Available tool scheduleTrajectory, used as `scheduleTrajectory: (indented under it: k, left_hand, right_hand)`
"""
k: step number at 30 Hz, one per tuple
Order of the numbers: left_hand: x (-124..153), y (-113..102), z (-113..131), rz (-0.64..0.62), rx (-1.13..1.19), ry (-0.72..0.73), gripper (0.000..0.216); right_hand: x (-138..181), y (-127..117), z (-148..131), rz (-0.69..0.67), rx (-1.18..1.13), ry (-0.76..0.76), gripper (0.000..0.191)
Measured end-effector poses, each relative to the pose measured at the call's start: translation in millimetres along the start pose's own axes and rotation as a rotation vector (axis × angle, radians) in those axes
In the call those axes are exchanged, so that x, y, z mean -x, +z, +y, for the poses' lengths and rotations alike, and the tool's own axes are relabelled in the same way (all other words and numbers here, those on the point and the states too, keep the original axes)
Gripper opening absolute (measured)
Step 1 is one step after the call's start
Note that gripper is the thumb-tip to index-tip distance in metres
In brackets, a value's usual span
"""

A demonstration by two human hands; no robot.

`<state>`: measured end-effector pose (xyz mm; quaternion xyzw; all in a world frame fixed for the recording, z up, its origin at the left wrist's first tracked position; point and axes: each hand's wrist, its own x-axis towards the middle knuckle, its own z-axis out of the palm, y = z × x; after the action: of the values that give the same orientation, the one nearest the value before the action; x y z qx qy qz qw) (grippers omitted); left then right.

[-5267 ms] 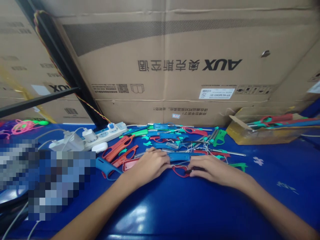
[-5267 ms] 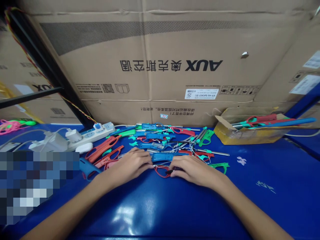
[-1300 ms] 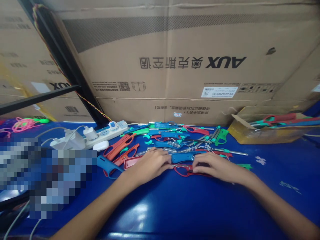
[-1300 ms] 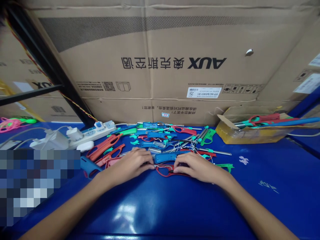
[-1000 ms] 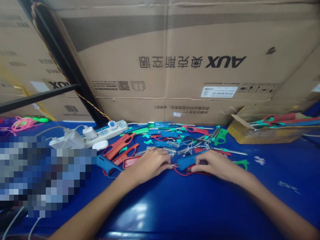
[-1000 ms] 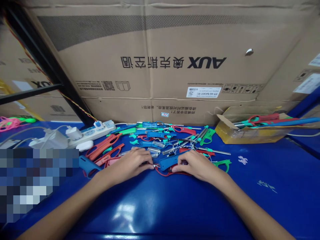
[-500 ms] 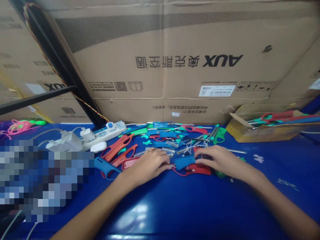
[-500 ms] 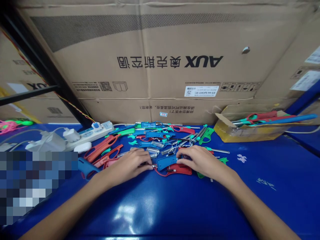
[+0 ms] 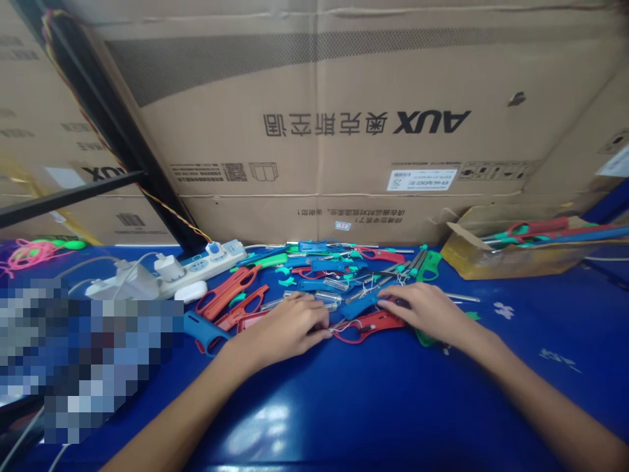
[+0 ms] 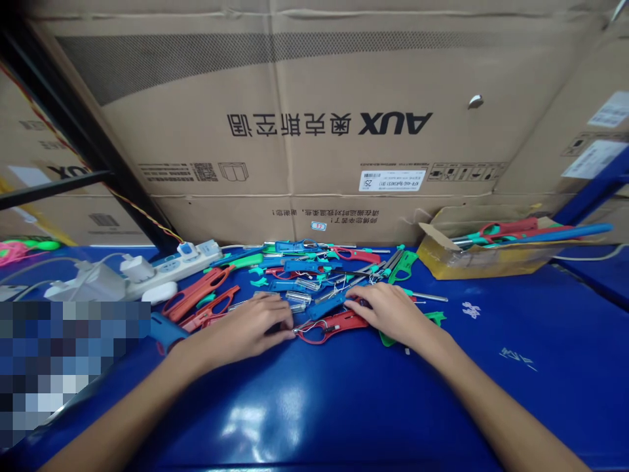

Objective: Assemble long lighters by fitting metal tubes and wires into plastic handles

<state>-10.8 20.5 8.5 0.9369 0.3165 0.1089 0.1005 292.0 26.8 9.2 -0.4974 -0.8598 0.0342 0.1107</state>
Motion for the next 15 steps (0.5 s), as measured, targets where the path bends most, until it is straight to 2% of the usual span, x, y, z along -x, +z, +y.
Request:
scheduleTrajectory:
  k: [10, 12, 15]
  left_hand:
    - [1.7, -6.2, 1.5, -0.059, 0.051, 0.037, 0.013]
    - [1.7, -6.4, 1.5, -0.059, 0.056, 0.034, 0.014]
    - [1.3, -5.9, 0.9, -0.064, 0.066, 0.033, 0.013]
  right_hand:
    - [-3.9, 4.4, -10.5, 0.022, 0.156, 0.141, 0.022]
    - [-4.1, 4.5, -10.2, 0.038, 0.121, 0.132, 0.020]
    - [-1.9, 3.2, -11.3, 0.044, -0.006, 0.023, 0.021]
